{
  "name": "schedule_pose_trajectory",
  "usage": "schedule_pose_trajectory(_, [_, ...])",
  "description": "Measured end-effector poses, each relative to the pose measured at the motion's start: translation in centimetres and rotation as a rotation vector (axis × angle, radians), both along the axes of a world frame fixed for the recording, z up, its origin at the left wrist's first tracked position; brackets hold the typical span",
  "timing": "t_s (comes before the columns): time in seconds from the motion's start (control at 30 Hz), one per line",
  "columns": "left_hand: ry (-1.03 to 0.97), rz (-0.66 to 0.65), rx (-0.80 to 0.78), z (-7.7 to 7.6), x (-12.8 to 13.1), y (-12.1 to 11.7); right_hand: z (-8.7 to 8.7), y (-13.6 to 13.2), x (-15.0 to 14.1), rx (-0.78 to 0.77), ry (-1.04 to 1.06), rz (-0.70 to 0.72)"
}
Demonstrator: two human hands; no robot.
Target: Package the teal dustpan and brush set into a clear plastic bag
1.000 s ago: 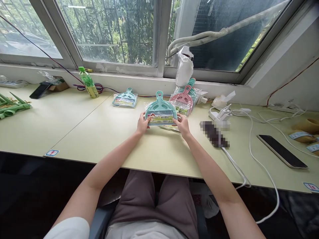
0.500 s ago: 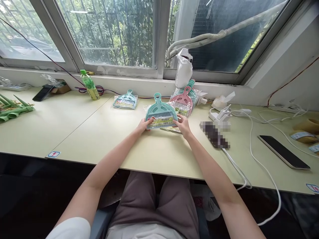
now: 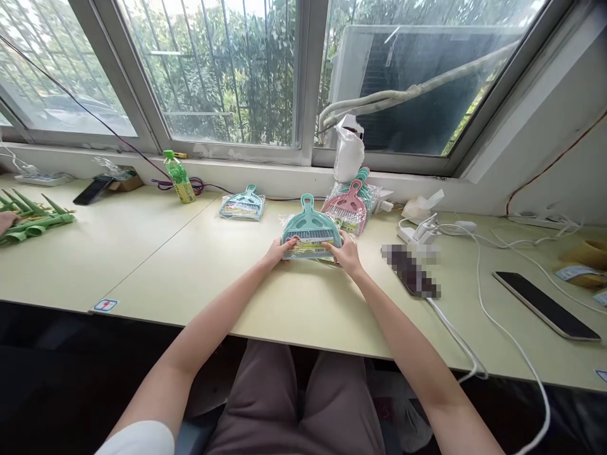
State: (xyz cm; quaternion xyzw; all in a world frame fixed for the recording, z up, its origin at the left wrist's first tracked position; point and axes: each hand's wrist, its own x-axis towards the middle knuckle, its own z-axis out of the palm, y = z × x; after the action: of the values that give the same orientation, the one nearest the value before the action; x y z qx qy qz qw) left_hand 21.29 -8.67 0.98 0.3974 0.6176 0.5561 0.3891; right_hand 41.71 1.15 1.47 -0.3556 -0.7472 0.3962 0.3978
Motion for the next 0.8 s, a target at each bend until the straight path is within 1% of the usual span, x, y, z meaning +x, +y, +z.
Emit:
schedule_pose_trajectory(0.07, [-0.084,-0.053,-0.027,0.1,-0.3,0.1,0.0,-0.2,-0.1,-0.007,-0.010,-0.025])
schedule_pose_trajectory(0.13, [-0.172,-0.167,-0.033,0.2,-0.6,0.1,-0.1,-0.4,-0.3,0.006,-0.017,-0.061])
schedule_pose_trajectory(0.2, [-0.179,-0.242,0.006,0.2,-0.8,-0.1,-0.3,-0.5,-0.4,0.014,-0.029,-0.088])
schedule_pose_trajectory(0.23, [-0.149,-0.239,0.038,0.1,-0.8,-0.2,-0.4,-0.6,-0.4,0.017,-0.038,-0.095])
schedule_pose_trajectory(0.3, [-0.083,-0.172,0.081,-0.1,-0.6,-0.3,-0.5,-0.7,-0.4,0.025,-0.068,-0.102])
schedule_pose_trajectory(0.37, [-0.063,-0.116,0.079,-0.2,-0.4,-0.3,-0.4,-0.9,-0.4,0.033,-0.111,-0.109])
schedule_pose_trajectory(0.43, [-0.058,-0.110,0.076,-0.1,-0.6,-0.3,-0.2,-1.2,-0.5,0.042,-0.167,-0.117])
schedule_pose_trajectory(0.5, [-0.027,-0.121,0.099,0.2,-1.4,-0.4,0.0,-1.6,-0.6,0.082,-0.237,-0.111])
schedule_pose_trajectory(0.6, [0.053,-0.109,0.103,0.6,-4.2,-0.8,0.1,-2.3,-0.7,0.248,-0.383,-0.084])
schedule_pose_trajectory(0.67, [0.105,-0.095,0.041,0.4,-7.0,-1.3,0.1,-2.6,-0.8,0.367,-0.443,-0.063])
schedule_pose_trajectory(0.7, [0.133,-0.065,0.007,0.3,-8.6,-1.5,0.1,-2.7,-0.8,0.409,-0.445,-0.054])
schedule_pose_trajectory(0.8, [0.218,0.104,0.017,-0.3,-13.8,-2.3,0.0,-3.0,-0.7,0.469,-0.388,-0.040])
